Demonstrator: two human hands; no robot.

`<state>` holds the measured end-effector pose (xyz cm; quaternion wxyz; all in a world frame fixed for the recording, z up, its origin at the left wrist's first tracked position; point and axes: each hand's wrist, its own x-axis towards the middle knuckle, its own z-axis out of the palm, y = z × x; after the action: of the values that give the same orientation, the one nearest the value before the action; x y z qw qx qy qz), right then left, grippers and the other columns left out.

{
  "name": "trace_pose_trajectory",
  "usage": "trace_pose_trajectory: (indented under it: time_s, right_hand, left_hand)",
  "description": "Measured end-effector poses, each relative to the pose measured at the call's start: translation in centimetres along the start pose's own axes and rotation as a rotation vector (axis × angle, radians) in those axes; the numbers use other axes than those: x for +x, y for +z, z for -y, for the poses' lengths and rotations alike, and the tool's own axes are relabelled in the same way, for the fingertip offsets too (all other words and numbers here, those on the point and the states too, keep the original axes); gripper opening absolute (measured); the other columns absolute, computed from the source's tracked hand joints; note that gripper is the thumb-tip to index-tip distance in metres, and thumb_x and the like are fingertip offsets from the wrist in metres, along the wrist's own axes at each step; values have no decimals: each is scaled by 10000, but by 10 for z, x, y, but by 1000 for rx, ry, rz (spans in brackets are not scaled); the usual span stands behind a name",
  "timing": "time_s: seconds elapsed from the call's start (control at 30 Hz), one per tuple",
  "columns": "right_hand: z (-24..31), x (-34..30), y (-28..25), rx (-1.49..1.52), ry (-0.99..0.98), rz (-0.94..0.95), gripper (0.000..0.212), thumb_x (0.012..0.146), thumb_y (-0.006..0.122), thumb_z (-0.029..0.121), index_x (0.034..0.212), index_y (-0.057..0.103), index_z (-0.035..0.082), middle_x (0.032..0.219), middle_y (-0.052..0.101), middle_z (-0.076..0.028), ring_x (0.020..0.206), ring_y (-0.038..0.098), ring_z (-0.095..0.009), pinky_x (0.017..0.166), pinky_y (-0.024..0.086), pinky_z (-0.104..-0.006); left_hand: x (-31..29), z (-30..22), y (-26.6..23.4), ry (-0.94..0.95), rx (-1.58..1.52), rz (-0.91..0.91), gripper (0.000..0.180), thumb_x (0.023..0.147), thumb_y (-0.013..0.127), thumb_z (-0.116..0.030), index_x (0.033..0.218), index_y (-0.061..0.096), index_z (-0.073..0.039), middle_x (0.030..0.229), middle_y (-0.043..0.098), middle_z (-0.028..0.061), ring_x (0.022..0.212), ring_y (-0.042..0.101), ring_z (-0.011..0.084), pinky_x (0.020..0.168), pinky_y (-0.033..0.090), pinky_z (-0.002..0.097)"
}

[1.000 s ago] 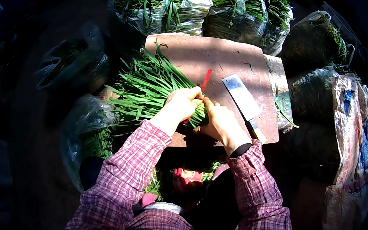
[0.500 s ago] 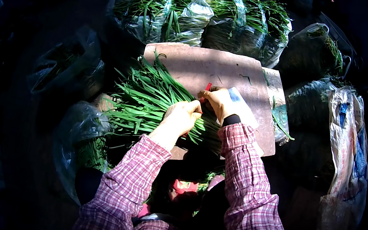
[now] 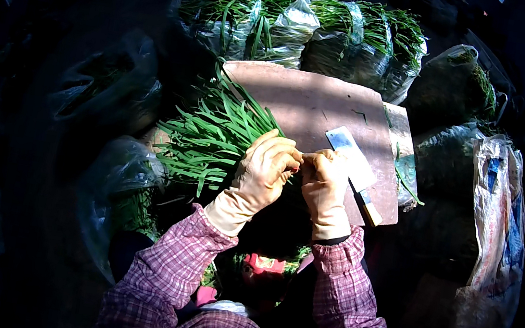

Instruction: The person picks up a bunch of green onions, removes loose or yellowed leaves by hand, and then uses a cleaver to trim the root ends on a cardboard surface.

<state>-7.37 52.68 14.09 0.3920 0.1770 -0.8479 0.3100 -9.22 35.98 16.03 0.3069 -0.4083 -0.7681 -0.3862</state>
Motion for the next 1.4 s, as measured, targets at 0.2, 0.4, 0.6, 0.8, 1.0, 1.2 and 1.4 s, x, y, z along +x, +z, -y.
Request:
trace_pose_trajectory:
  time_s: [0.2, 0.4, 0.6, 0.8, 1.0, 1.2, 1.4]
  right_hand:
    - [-8, -3, 4, 122, 18, -6, 194, 670, 767, -11, 802, 661, 82, 733, 614, -68, 685, 587, -291, 657, 444, -398]
    - [-12, -5, 11, 49, 2, 43, 138, 689, 772, 56, 777, 672, 93, 716, 625, -76, 679, 597, -297, 642, 461, -407]
    - [-26, -12, 7, 107, 60, -8, 138, 695, 756, 36, 785, 670, 94, 716, 621, -73, 687, 592, -306, 655, 460, -416]
    - [-16, -8, 9, 94, 3, 14, 135, 684, 746, 38, 774, 660, 91, 696, 604, -77, 666, 579, -304, 641, 449, -424]
    - [3, -5, 23, 44, -121, 131, 172, 600, 683, 8, 655, 545, 93, 659, 564, -88, 648, 567, -308, 634, 429, -406]
    - [7, 6, -1, 98, 253, 276, 216, 765, 815, 208, 868, 721, 43, 826, 684, -104, 778, 652, -273, 743, 514, -387]
    - [-23, 13, 2, 74, 695, 522, 746, 747, 823, 373, 1357, 535, 56, 1224, 641, -233, 1165, 611, -363, 952, 504, -410]
  left_hand:
    - [-6, 13, 22, -507, -300, 110, 73, 927, 610, -32, 975, 567, 0, 1004, 720, 164, 981, 700, 287, 852, 558, 355]
    - [2, 25, 36, -911, -345, 232, 109, 939, 644, -94, 957, 608, 6, 862, 722, 73, 768, 652, 124, 679, 516, 267]
    - [13, 22, 31, -504, -263, 293, 133, 921, 649, -74, 1028, 644, 5, 872, 727, 139, 800, 712, 183, 716, 553, 294]
    - [23, 29, 35, -909, -269, 424, 143, 891, 683, -82, 969, 667, 37, 806, 707, 93, 712, 654, 122, 653, 524, 266]
    - [23, 64, 43, -994, -379, 624, 105, 821, 686, -26, 920, 695, 9, 788, 681, 46, 703, 609, 101, 631, 513, 265]
    - [25, 67, 40, -905, -284, 726, 126, 784, 702, -34, 898, 690, 19, 772, 683, 63, 719, 635, 128, 651, 525, 302]
    - [23, 71, 47, -879, -249, 713, 214, 792, 699, -130, 975, 710, -21, 863, 718, 121, 799, 682, 193, 735, 541, 329]
